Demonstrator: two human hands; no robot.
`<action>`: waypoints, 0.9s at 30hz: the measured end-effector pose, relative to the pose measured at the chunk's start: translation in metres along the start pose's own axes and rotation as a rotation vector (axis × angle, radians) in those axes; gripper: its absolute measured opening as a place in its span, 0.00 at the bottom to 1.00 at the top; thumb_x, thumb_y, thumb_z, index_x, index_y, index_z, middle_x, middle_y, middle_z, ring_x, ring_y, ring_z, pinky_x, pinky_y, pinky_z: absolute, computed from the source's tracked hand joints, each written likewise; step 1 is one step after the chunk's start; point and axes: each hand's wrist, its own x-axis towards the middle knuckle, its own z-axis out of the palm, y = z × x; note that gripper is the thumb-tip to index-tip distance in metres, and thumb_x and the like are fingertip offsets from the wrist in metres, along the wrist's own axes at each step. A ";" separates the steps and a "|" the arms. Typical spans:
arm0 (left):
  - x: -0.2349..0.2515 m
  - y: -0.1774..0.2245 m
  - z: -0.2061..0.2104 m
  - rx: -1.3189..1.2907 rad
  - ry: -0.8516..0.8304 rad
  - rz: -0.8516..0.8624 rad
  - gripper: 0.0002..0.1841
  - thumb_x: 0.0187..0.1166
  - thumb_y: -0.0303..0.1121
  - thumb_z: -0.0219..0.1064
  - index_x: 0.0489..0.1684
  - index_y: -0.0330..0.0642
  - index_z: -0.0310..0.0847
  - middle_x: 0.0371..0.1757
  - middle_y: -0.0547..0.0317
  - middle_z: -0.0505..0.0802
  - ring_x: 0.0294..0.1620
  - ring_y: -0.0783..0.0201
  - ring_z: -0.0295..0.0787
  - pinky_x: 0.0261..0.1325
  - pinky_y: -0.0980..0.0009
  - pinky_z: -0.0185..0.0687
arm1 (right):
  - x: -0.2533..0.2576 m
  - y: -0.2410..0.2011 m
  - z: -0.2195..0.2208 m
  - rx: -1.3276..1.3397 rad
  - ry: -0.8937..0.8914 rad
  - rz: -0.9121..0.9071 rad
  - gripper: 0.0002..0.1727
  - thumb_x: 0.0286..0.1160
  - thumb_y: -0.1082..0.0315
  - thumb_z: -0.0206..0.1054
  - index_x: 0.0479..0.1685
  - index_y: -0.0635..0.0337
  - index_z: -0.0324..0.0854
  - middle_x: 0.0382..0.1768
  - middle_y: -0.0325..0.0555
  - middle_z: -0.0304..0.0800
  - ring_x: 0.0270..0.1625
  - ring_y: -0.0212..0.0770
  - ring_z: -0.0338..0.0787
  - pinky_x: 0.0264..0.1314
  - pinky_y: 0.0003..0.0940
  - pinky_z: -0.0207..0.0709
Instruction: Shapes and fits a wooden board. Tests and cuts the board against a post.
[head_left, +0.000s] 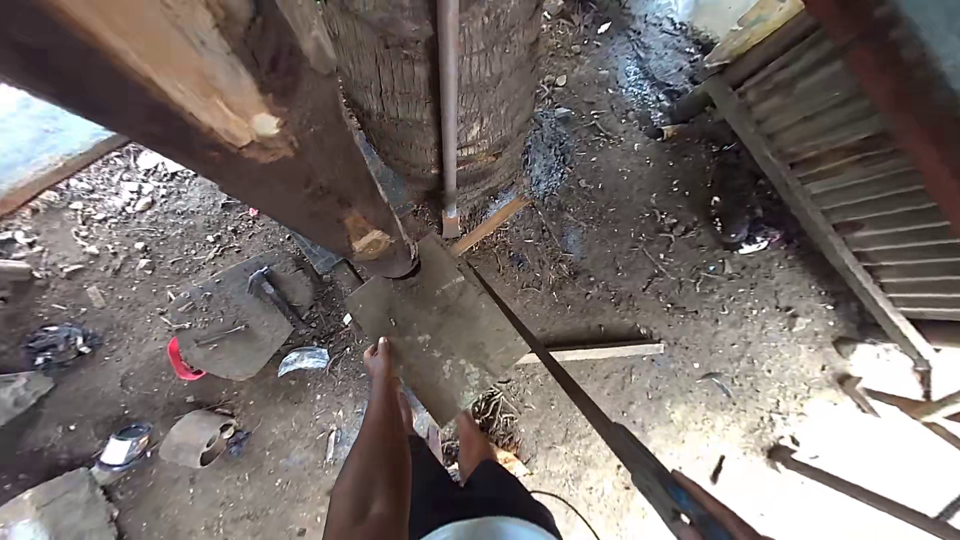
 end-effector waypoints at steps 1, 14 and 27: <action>0.003 0.005 -0.005 0.087 0.038 0.045 0.32 0.86 0.43 0.67 0.83 0.33 0.65 0.71 0.31 0.84 0.70 0.41 0.83 0.69 0.45 0.80 | 0.003 -0.001 0.000 -0.008 -0.017 -0.010 0.27 0.79 0.67 0.72 0.73 0.76 0.77 0.53 0.56 0.93 0.39 0.26 0.90 0.48 0.27 0.88; 0.011 0.112 0.015 0.945 -0.015 0.566 0.45 0.75 0.52 0.73 0.92 0.43 0.59 0.98 0.43 0.48 0.97 0.35 0.37 0.89 0.29 0.41 | 0.095 -0.030 0.049 -0.300 -0.290 -0.322 0.25 0.82 0.57 0.69 0.73 0.59 0.84 0.44 0.51 0.98 0.40 0.33 0.96 0.47 0.30 0.89; 0.009 0.128 0.047 1.376 -0.263 0.393 0.66 0.63 0.59 0.82 1.00 0.56 0.30 0.96 0.37 0.26 0.94 0.23 0.29 0.81 0.16 0.41 | 0.149 -0.077 0.134 -0.311 -0.437 -0.250 0.32 0.82 0.52 0.65 0.85 0.50 0.74 0.47 0.40 0.96 0.38 0.25 0.90 0.46 0.26 0.88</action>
